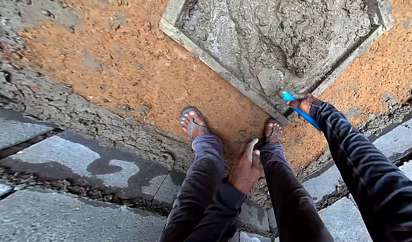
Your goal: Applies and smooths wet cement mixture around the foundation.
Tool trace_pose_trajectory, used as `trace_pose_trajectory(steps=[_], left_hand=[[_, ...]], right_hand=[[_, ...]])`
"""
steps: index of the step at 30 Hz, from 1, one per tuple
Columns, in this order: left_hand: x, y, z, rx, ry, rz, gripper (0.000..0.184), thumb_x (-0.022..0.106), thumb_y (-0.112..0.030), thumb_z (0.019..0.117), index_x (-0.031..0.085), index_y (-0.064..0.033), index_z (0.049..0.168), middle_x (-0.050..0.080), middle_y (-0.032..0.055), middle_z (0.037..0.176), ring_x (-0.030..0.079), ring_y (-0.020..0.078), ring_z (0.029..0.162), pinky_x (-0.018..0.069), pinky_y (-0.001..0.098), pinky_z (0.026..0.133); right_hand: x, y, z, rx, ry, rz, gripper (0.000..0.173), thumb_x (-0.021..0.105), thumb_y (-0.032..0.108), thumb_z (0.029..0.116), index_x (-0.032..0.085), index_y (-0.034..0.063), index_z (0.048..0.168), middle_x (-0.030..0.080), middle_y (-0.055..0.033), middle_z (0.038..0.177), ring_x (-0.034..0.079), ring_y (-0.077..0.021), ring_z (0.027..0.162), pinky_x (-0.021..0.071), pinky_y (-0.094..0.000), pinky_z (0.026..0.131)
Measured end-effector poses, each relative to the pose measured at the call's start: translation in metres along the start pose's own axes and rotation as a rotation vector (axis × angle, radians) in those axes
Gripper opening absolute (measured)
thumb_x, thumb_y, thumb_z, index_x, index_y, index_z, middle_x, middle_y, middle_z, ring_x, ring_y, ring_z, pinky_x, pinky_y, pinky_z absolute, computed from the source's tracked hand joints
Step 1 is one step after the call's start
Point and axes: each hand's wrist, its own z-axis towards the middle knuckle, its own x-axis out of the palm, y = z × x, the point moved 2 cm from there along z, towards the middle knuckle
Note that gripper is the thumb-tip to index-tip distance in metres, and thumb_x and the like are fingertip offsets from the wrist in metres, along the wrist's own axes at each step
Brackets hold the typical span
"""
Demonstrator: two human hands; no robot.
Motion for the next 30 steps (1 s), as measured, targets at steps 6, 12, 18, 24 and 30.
trace_pose_trajectory(steps=[6, 12, 18, 24, 30], left_hand=[[0.000, -0.003, -0.005, 0.118, -0.175, -0.084, 0.041, 0.043, -0.025, 0.1074, 0.060, -0.0080, 0.142, 0.066, 0.0120, 0.133, 0.069, 0.0196, 0.113, 0.0577, 0.0401, 0.098], [-0.010, -0.012, -0.009, 0.368, -0.454, -0.278, 0.035, 0.048, -0.015, 0.1068, 0.061, 0.0020, 0.135, 0.067, 0.0149, 0.127, 0.073, 0.0194, 0.094, 0.0653, 0.0388, 0.082], [-0.004, -0.009, -0.008, 0.252, -0.398, -0.232, 0.038, 0.047, -0.022, 0.1078, 0.060, -0.0025, 0.138, 0.069, 0.0106, 0.126, 0.073, 0.0149, 0.094, 0.0649, 0.0345, 0.082], [-0.005, -0.006, -0.007, 0.233, -0.365, -0.189, 0.038, 0.046, -0.022, 0.1076, 0.061, -0.0048, 0.138, 0.068, 0.0105, 0.127, 0.073, 0.0150, 0.094, 0.0651, 0.0355, 0.082], [-0.002, -0.012, -0.001, 0.243, -0.343, -0.139, 0.039, 0.044, -0.022, 0.1079, 0.061, -0.0036, 0.137, 0.068, 0.0116, 0.126, 0.073, 0.0155, 0.093, 0.0647, 0.0357, 0.082]], right_hand=[[0.047, 0.003, -0.012, 0.218, -0.067, 0.054, 0.033, 0.063, 0.037, 0.1041, 0.066, 0.0132, 0.128, 0.068, -0.0153, 0.090, 0.065, -0.0261, 0.067, 0.0583, -0.0476, 0.062], [0.151, 0.048, -0.048, -0.248, -0.023, -0.217, 0.058, 0.068, 0.027, 0.0977, 0.052, 0.0117, 0.151, 0.074, -0.0190, 0.115, 0.073, -0.0357, 0.102, 0.0577, -0.0610, 0.090], [0.108, -0.040, -0.060, 0.165, -0.138, -0.240, 0.061, 0.066, 0.022, 0.0992, 0.041, 0.0037, 0.151, 0.067, -0.0270, 0.125, 0.068, -0.0447, 0.112, 0.0529, -0.0649, 0.097], [0.074, -0.120, -0.035, 0.143, -0.180, -0.487, 0.059, 0.056, 0.044, 0.1048, 0.048, 0.0064, 0.150, 0.069, -0.0261, 0.123, 0.071, -0.0459, 0.105, 0.0547, -0.0663, 0.091], [0.083, -0.036, 0.023, 0.252, -0.037, -0.662, 0.067, 0.048, 0.043, 0.1079, 0.027, 0.0144, 0.164, 0.049, -0.0273, 0.152, 0.064, -0.0499, 0.117, 0.0503, -0.0679, 0.095]])
